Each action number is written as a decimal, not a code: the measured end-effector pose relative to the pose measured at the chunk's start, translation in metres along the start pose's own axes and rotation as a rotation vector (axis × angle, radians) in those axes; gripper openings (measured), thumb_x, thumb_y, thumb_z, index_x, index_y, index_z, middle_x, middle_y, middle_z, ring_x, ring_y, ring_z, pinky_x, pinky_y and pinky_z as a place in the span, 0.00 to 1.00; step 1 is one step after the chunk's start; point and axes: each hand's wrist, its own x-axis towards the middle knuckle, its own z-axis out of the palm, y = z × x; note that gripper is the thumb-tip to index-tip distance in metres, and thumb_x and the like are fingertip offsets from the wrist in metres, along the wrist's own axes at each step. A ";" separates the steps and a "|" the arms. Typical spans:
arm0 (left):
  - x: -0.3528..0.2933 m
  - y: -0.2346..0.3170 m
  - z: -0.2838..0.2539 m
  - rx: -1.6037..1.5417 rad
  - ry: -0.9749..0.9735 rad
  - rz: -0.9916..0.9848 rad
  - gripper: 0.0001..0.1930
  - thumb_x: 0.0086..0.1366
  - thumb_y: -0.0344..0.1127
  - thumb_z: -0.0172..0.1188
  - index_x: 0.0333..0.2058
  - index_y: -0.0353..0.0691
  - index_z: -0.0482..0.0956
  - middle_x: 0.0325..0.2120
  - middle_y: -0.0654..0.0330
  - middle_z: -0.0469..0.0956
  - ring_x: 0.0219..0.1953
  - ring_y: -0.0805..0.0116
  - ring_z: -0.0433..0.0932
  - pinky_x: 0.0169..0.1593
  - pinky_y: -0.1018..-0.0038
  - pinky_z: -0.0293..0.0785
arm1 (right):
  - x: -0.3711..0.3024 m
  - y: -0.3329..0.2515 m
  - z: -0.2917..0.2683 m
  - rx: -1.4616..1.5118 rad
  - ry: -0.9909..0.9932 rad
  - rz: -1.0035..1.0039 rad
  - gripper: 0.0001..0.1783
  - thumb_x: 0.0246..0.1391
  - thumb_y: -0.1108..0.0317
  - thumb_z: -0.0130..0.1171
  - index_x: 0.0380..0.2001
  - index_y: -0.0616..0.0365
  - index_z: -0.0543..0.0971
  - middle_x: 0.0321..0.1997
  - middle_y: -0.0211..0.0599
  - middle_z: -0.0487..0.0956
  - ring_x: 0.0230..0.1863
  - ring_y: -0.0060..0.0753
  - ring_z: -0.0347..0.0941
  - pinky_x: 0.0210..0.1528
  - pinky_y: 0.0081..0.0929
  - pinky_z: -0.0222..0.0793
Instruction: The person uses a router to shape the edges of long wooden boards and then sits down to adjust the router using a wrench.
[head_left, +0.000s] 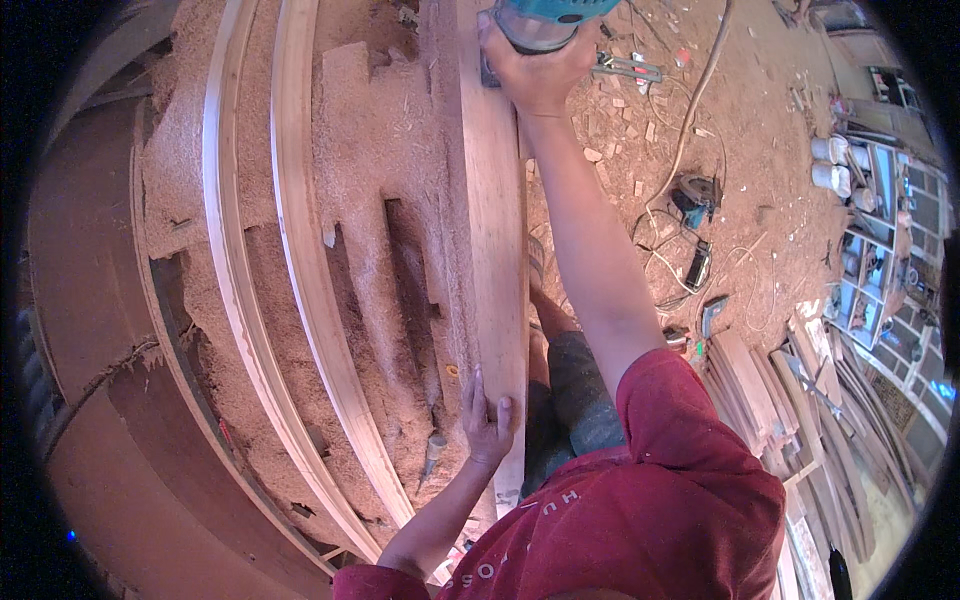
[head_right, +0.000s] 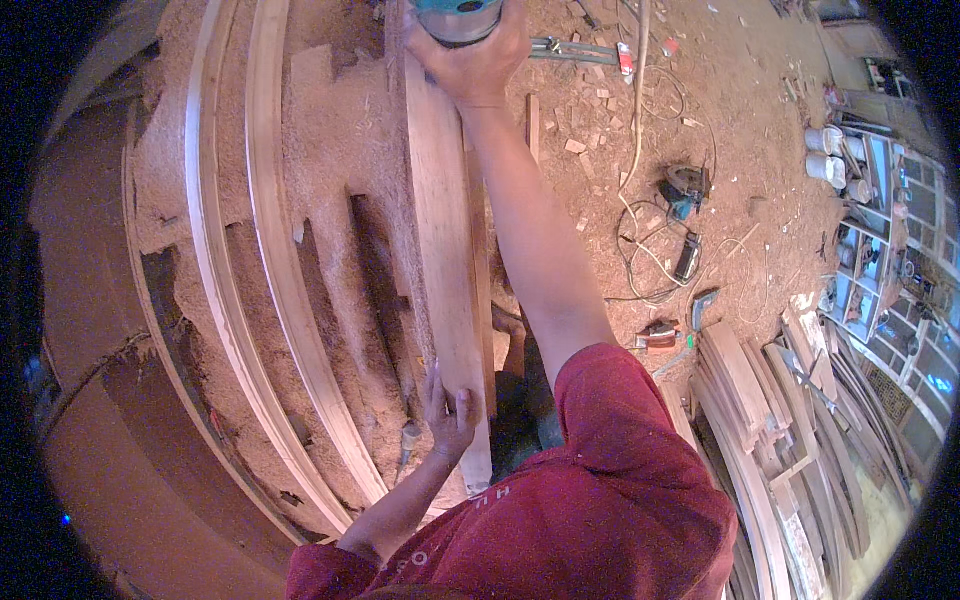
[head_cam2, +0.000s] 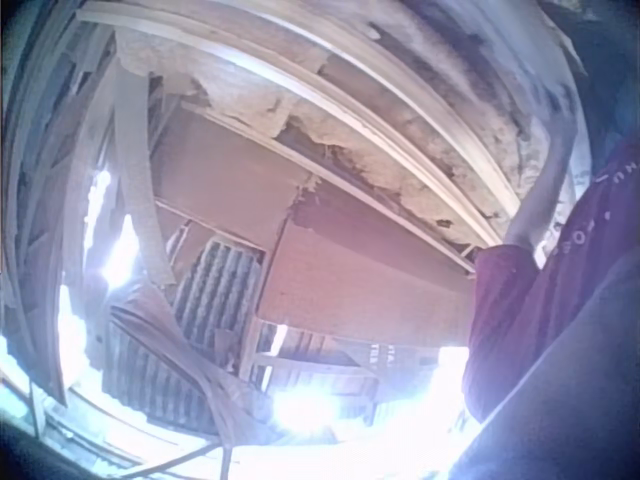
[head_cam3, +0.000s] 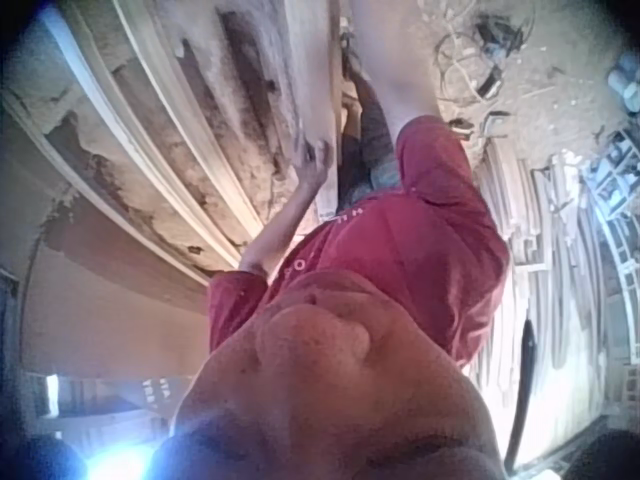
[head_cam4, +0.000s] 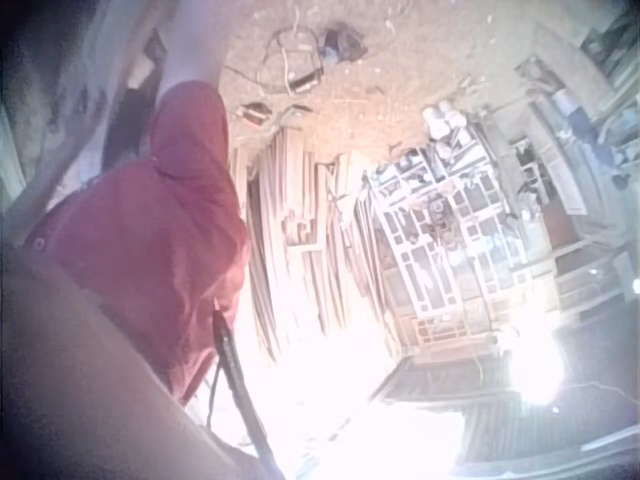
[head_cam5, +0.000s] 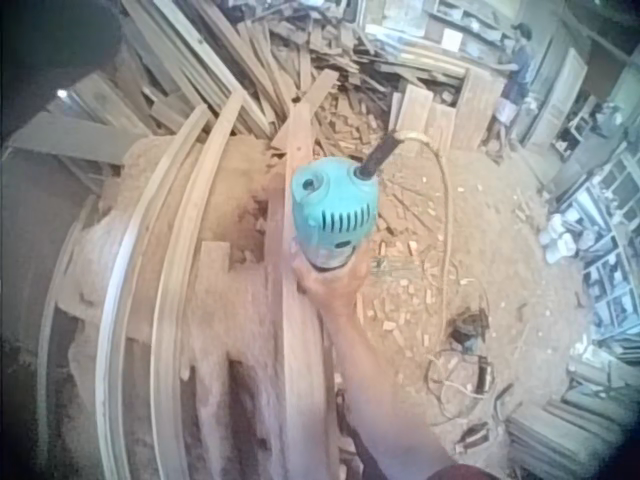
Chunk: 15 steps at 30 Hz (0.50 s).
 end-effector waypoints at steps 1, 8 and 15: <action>0.001 0.002 0.000 0.007 0.000 -0.001 0.31 0.67 0.39 0.57 0.62 0.24 0.62 0.60 0.37 0.66 0.63 0.40 0.66 0.64 0.56 0.63 | 0.004 0.004 0.003 -0.020 0.021 -0.036 0.45 0.35 0.57 0.78 0.56 0.65 0.68 0.46 0.51 0.77 0.45 0.48 0.77 0.48 0.42 0.72; 0.001 0.001 -0.001 -0.030 -0.016 -0.015 0.31 0.65 0.36 0.57 0.62 0.23 0.62 0.59 0.35 0.67 0.61 0.38 0.67 0.63 0.55 0.64 | 0.031 0.007 0.023 -0.044 0.025 0.007 0.40 0.34 0.57 0.78 0.50 0.63 0.72 0.40 0.48 0.80 0.41 0.46 0.79 0.45 0.40 0.74; 0.005 0.001 -0.002 -0.033 -0.027 -0.006 0.30 0.65 0.36 0.57 0.61 0.23 0.62 0.59 0.34 0.67 0.60 0.37 0.68 0.63 0.54 0.65 | 0.056 0.023 0.049 0.014 0.024 0.009 0.36 0.36 0.59 0.77 0.48 0.62 0.73 0.39 0.47 0.81 0.39 0.44 0.80 0.44 0.39 0.75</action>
